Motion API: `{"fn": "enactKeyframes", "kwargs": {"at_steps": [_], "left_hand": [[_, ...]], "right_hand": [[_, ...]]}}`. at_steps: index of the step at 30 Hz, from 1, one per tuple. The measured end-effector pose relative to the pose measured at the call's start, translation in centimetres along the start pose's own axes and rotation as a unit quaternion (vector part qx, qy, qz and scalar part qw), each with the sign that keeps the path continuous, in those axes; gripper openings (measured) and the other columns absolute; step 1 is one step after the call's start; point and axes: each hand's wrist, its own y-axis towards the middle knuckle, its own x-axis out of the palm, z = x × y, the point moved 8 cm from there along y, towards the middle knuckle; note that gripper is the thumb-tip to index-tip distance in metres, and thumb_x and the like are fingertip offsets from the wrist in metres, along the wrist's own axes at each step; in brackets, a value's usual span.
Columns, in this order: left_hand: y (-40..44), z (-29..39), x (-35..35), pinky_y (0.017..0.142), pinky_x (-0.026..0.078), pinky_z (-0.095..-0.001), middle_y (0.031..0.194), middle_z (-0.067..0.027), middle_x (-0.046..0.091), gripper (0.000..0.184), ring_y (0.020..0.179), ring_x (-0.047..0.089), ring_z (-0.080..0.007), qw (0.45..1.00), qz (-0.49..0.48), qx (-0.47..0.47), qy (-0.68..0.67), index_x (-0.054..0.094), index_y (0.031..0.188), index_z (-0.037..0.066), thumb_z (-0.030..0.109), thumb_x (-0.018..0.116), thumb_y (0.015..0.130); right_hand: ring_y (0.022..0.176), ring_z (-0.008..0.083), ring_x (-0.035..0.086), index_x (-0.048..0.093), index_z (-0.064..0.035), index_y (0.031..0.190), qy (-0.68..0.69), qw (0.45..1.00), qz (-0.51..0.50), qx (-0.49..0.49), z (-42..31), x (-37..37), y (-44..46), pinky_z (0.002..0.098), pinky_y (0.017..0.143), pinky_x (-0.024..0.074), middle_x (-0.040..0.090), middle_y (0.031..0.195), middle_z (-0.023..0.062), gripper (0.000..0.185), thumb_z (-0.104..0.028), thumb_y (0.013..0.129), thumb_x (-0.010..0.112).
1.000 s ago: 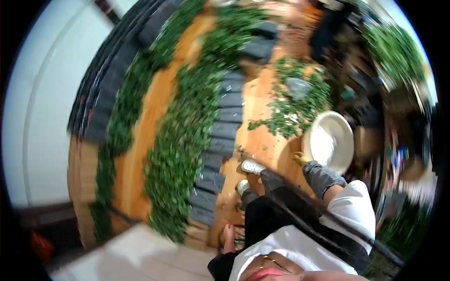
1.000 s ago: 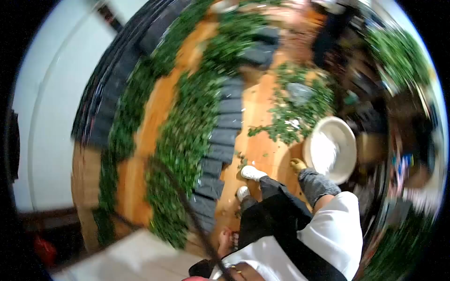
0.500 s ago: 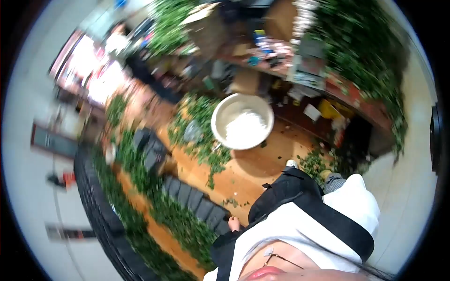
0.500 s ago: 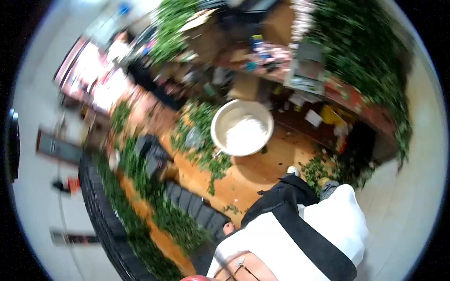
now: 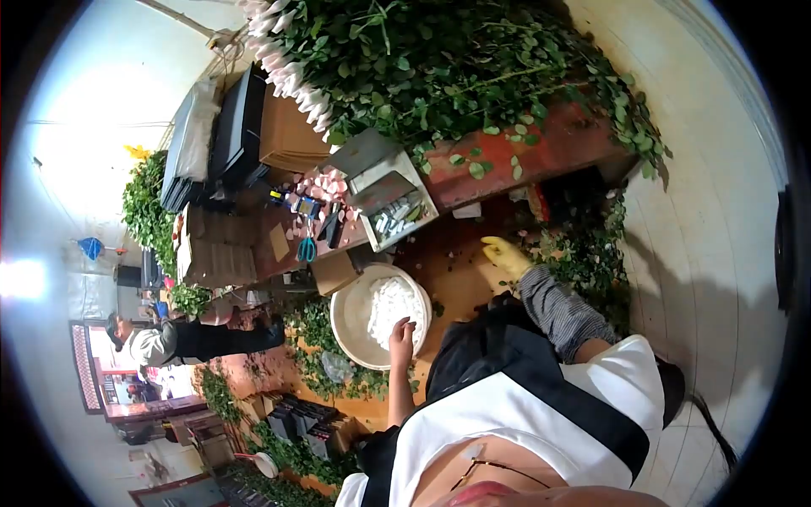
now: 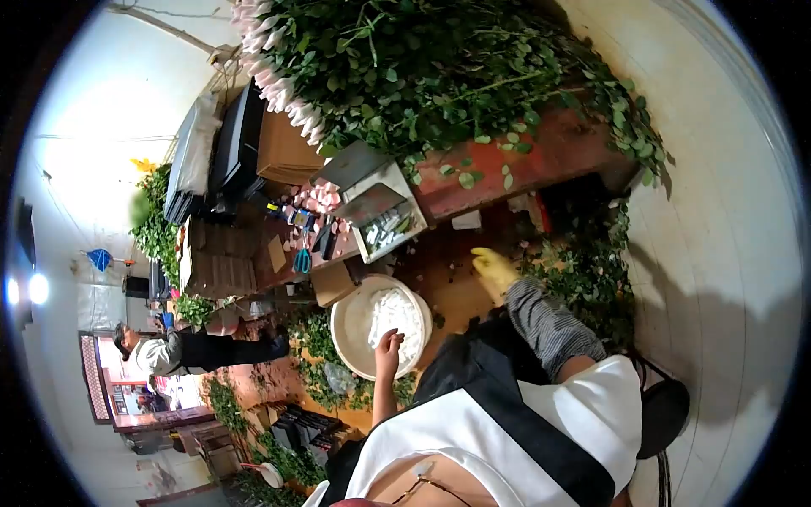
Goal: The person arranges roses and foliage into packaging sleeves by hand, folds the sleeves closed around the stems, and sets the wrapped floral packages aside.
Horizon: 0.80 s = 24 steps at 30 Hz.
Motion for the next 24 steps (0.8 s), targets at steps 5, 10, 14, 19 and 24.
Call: {"fn": "enactKeyframes", "kwargs": {"at_steps": [5,10,14,19,24], "left_hand": [[5.3,4.6,-4.4,0.093,0.051,-0.0315,0.106,-0.0135,0.073,0.033,0.102,0.067,-0.0191,0.998,0.036,0.032,-0.029,0.056,0.129,-0.002,0.017,0.055,0.102],[14.6,6.3,-15.6,0.090,0.051,-0.0310,0.102,-0.0115,0.071,0.031,0.096,0.066,-0.0164,0.971,0.189,0.075,-0.123,0.055,0.129,-0.001,0.015,0.053,0.103],[24.1,16.8,-28.9,0.081,0.052,-0.0284,0.098,-0.0066,0.069,0.021,0.089,0.064,-0.0141,0.925,0.305,0.216,-0.064,0.063,0.114,0.000,0.014,0.052,0.103],[31.9,38.1,-47.1,0.072,0.053,-0.0391,0.085,-0.0122,0.070,0.022,0.078,0.067,-0.0303,0.802,0.461,0.303,0.228,0.068,0.091,0.002,0.012,0.051,0.099],[50.5,43.4,-65.4,0.116,0.033,-0.0467,0.151,-0.0251,0.037,0.069,0.138,0.038,-0.0427,0.673,0.459,0.355,0.459,0.028,0.152,0.003,-0.001,0.047,0.086]], "right_hand": [[0.107,0.0151,0.064,0.056,-0.0067,0.138,0.035,0.982,-0.022,-0.182,-15.2,8.6,4.7,0.0281,0.091,0.0501,0.069,0.119,0.0089,0.040,-0.008,0.098,0.060],[0.098,0.0310,0.066,0.059,-0.0054,0.131,-0.168,0.869,0.088,-0.456,-32.3,13.9,7.5,0.0379,0.086,0.0526,0.069,0.109,0.0152,0.037,-0.004,0.094,0.059],[0.097,0.0344,0.065,0.059,-0.0063,0.131,-0.339,0.814,0.166,-0.441,-34.1,17.5,14.4,0.0412,0.083,0.0525,0.067,0.106,0.0156,0.038,-0.008,0.093,0.057],[0.099,0.0344,0.065,0.059,-0.0073,0.132,-0.442,0.771,0.204,-0.410,-34.8,18.1,15.1,0.0417,0.083,0.0534,0.067,0.109,0.0146,0.041,-0.016,0.092,0.057],[0.100,0.0341,0.066,0.062,-0.0048,0.126,-0.432,0.796,0.214,-0.367,-35.7,17.6,15.0,0.0407,0.087,0.0543,0.069,0.109,0.0154,0.037,-0.022,0.095,0.053]]}}
